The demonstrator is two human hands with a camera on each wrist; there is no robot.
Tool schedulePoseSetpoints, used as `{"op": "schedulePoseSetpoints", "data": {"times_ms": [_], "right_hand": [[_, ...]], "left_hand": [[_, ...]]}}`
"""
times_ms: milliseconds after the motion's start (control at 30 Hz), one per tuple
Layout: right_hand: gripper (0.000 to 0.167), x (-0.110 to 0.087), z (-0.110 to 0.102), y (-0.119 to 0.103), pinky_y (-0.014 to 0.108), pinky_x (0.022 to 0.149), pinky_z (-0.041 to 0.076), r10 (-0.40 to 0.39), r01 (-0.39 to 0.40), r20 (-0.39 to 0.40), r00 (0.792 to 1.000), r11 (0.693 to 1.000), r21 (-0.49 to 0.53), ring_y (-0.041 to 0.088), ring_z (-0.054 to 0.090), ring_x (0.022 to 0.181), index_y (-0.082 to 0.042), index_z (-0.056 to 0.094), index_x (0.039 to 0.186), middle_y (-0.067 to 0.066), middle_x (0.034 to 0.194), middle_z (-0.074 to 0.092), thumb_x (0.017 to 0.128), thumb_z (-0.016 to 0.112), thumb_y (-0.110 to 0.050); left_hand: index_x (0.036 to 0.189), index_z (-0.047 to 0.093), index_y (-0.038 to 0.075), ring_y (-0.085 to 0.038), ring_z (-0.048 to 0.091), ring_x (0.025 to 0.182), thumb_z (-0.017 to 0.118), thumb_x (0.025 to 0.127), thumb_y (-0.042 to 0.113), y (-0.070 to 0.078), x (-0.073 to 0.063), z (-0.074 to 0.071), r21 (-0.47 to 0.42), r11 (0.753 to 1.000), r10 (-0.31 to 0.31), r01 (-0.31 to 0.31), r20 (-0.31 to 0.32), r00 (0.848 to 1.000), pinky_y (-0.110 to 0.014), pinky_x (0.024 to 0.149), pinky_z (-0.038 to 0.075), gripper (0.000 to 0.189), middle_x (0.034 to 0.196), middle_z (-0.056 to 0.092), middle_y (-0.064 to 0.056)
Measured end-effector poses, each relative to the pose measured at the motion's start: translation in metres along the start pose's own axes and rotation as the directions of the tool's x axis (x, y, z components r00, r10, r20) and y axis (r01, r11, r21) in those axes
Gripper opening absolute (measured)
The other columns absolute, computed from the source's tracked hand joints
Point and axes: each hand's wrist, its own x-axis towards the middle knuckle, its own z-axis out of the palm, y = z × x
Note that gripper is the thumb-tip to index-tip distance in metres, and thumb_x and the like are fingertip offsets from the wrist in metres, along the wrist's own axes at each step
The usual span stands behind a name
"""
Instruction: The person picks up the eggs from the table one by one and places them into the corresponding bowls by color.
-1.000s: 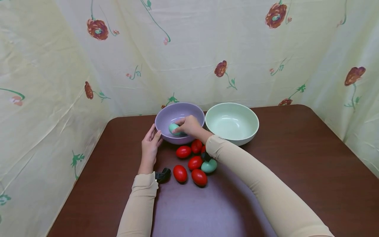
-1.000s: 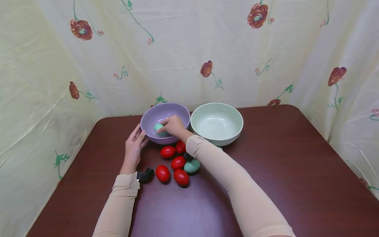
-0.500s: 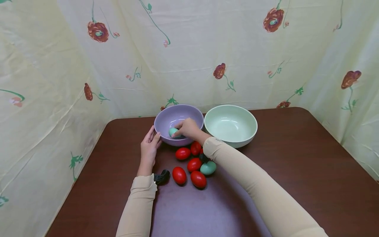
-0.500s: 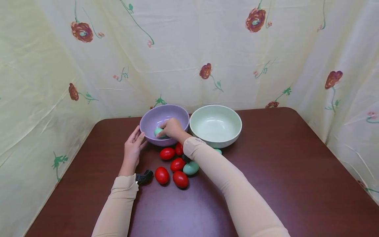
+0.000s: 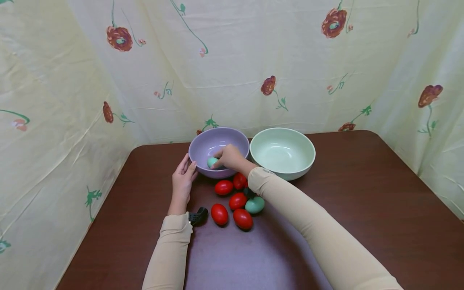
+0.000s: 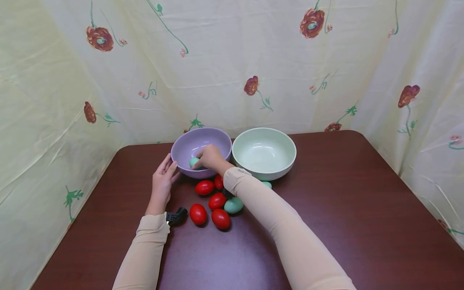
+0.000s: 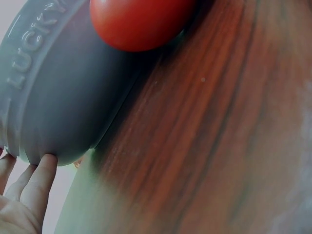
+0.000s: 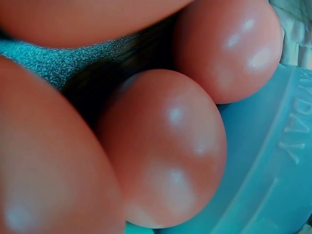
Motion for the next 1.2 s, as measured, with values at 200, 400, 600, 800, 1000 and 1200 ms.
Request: {"op": "schedulePoseSetpoints", "data": {"times_ms": [200, 400, 600, 800, 1000, 1200], "right_hand": [[0.045, -0.0014, -0.0006, -0.0016, 0.034, 0.106, 0.045, 0.012, -0.011, 0.010, 1.000, 1.000, -0.018, 0.024, 0.061, 0.119, -0.009, 0.073, 0.119, 0.007, 0.116, 0.073, 0.078, 0.085, -0.023], [0.045, -0.0022, -0.0008, -0.0013, 0.031, 0.107, 0.045, -0.003, 0.003, 0.003, 1.000, 0.999, -0.044, 0.022, 0.062, 0.119, -0.008, 0.073, 0.118, 0.007, 0.117, 0.073, 0.077, 0.086, -0.022], [0.045, -0.0040, -0.0015, -0.0033, 0.030, 0.103, 0.047, -0.012, 0.013, 0.007, 1.000, 0.997, -0.076, 0.023, 0.063, 0.116, -0.009, 0.073, 0.118, 0.006, 0.116, 0.073, 0.077, 0.087, -0.022], [0.044, -0.0048, -0.0023, -0.0042, 0.031, 0.103, 0.048, 0.014, -0.013, 0.018, 1.000, 0.999, -0.037, 0.023, 0.062, 0.117, -0.006, 0.072, 0.119, 0.009, 0.118, 0.073, 0.078, 0.085, -0.019], [0.045, -0.0042, -0.0022, -0.0045, 0.031, 0.103, 0.048, 0.016, -0.015, 0.022, 1.000, 0.999, -0.035, 0.023, 0.061, 0.118, -0.006, 0.072, 0.119, 0.009, 0.118, 0.072, 0.078, 0.085, -0.019], [0.046, -0.0043, -0.0012, -0.0029, 0.031, 0.104, 0.047, 0.015, -0.015, 0.015, 1.000, 0.999, -0.032, 0.024, 0.061, 0.118, -0.006, 0.072, 0.119, 0.009, 0.118, 0.073, 0.077, 0.086, -0.020]], "left_hand": [[0.154, 0.037, 0.017, -0.019, 0.043, 0.143, 0.060, 0.100, 0.020, -0.0009, 0.0009, 0.0015, -0.001, 1.000, 0.001, -0.001, -0.009, 1.000, -0.042, 0.109, 0.045, 0.059, 0.160, 0.037, -0.005], [0.155, 0.037, 0.017, -0.019, 0.044, 0.143, 0.060, 0.100, 0.022, -0.0009, 0.0010, 0.0021, 0.012, 1.000, 0.004, -0.004, -0.003, 1.000, -0.041, 0.109, 0.045, 0.060, 0.160, 0.037, -0.004], [0.154, 0.038, 0.018, -0.018, 0.045, 0.142, 0.061, 0.099, 0.024, -0.0011, -0.0007, 0.0025, 0.014, 1.000, 0.002, -0.001, -0.011, 1.000, -0.041, 0.108, 0.046, 0.060, 0.160, 0.038, -0.003], [0.155, 0.037, 0.018, -0.018, 0.045, 0.142, 0.062, 0.098, 0.026, -0.0010, 0.0000, 0.0027, 0.014, 1.000, 0.008, -0.008, -0.004, 1.000, -0.040, 0.109, 0.046, 0.062, 0.160, 0.038, -0.003], [0.154, 0.038, 0.018, -0.018, 0.045, 0.142, 0.062, 0.098, 0.024, 0.0002, -0.0010, 0.0035, 0.008, 1.000, 0.012, -0.012, -0.012, 1.000, -0.040, 0.108, 0.046, 0.061, 0.160, 0.038, -0.003], [0.154, 0.038, 0.017, -0.018, 0.045, 0.143, 0.061, 0.099, 0.021, 0.0011, -0.0023, 0.0038, -0.002, 1.000, -0.001, 0.001, -0.015, 1.000, -0.042, 0.109, 0.045, 0.060, 0.160, 0.038, -0.005]]}}
